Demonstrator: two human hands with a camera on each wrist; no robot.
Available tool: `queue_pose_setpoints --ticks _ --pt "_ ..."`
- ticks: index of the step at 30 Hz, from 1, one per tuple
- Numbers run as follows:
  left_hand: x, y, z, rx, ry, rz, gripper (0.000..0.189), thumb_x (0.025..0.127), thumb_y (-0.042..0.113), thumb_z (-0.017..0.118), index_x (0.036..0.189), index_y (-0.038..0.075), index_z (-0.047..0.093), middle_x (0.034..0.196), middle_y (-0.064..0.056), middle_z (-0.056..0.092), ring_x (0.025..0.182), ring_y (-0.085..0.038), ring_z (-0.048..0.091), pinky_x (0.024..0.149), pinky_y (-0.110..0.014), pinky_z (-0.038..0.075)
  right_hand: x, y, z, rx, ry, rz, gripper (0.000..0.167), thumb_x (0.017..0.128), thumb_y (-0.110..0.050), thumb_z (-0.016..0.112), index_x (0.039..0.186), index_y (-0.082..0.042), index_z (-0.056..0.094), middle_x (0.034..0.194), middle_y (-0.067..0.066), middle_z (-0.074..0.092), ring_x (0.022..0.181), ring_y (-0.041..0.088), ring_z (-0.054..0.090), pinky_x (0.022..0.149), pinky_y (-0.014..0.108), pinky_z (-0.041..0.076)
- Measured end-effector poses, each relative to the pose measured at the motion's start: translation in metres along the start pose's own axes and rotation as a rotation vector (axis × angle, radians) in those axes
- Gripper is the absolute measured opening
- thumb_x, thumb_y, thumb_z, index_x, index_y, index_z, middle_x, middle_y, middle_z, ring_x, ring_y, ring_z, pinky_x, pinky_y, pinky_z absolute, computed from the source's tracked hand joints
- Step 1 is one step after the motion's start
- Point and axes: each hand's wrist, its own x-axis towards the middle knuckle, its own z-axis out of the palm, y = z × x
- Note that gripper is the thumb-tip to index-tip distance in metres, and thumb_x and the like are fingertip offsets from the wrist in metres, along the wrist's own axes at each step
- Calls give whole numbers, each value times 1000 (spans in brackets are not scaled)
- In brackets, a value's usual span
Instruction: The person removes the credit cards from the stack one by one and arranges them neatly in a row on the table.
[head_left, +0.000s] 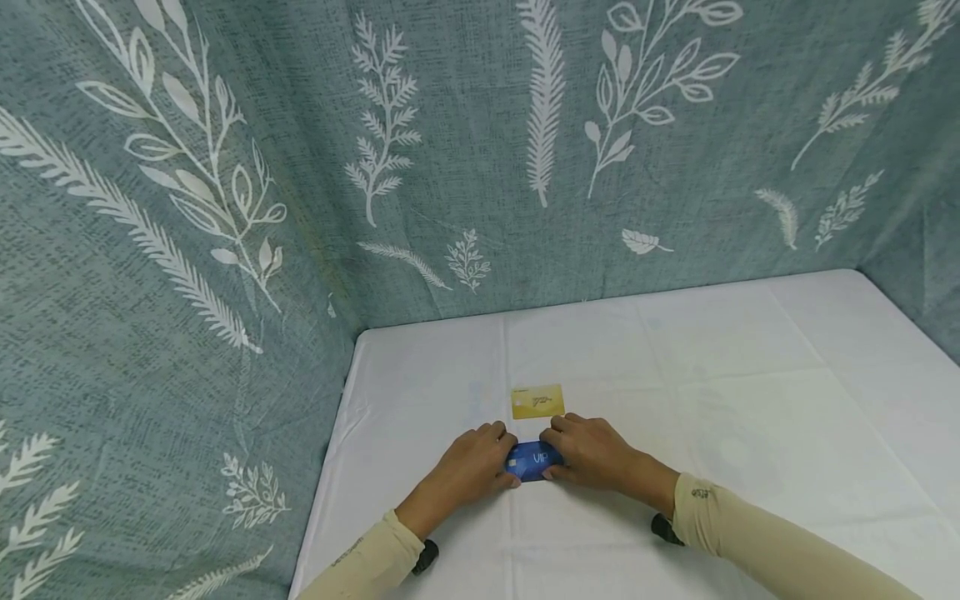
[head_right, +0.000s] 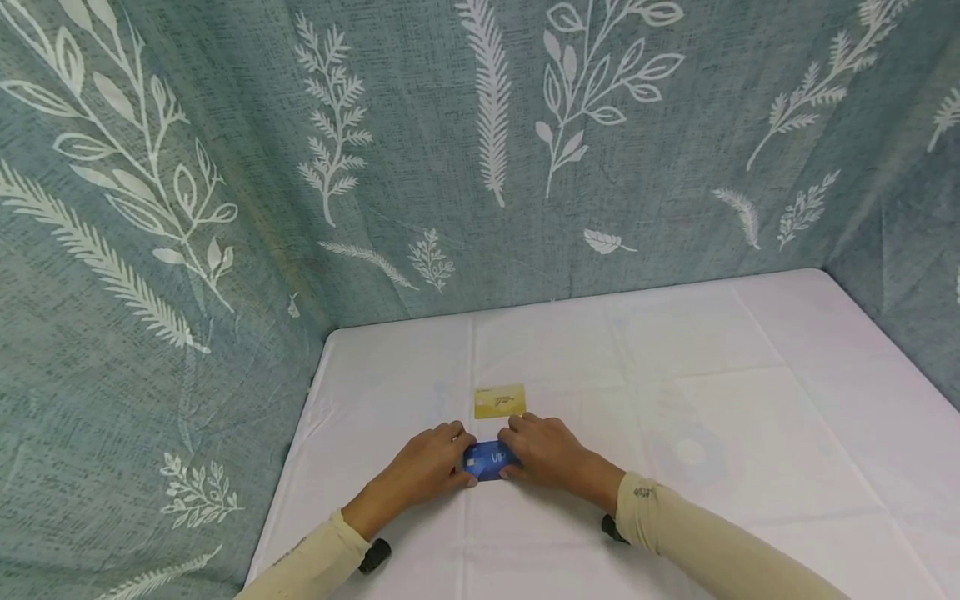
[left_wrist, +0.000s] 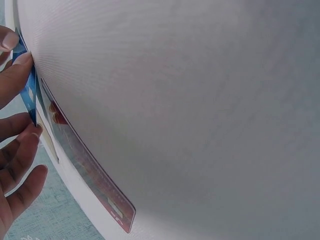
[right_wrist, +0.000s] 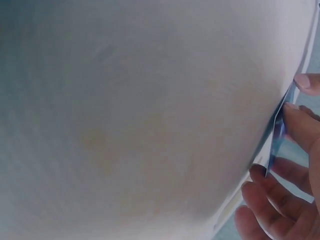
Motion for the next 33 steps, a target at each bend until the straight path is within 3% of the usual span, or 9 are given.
queue_pose_setpoints --ticks 9,33 --pt "1 1 1 -33 -31 -20 52 83 45 80 119 9 68 105 -3 62 85 -12 56 75 -26 51 0 -1 -1 5 -21 16 49 82 -49 79 114 -12 69 101 2 68 82 12 60 66 26 53" --pt "1 1 0 -31 -26 -19 51 83 45 80 118 9 68 104 -2 62 84 -11 55 75 -25 51 0 0 2 -1 2 18 50 81 -51 80 111 -12 70 99 1 66 84 12 60 64 24 51"
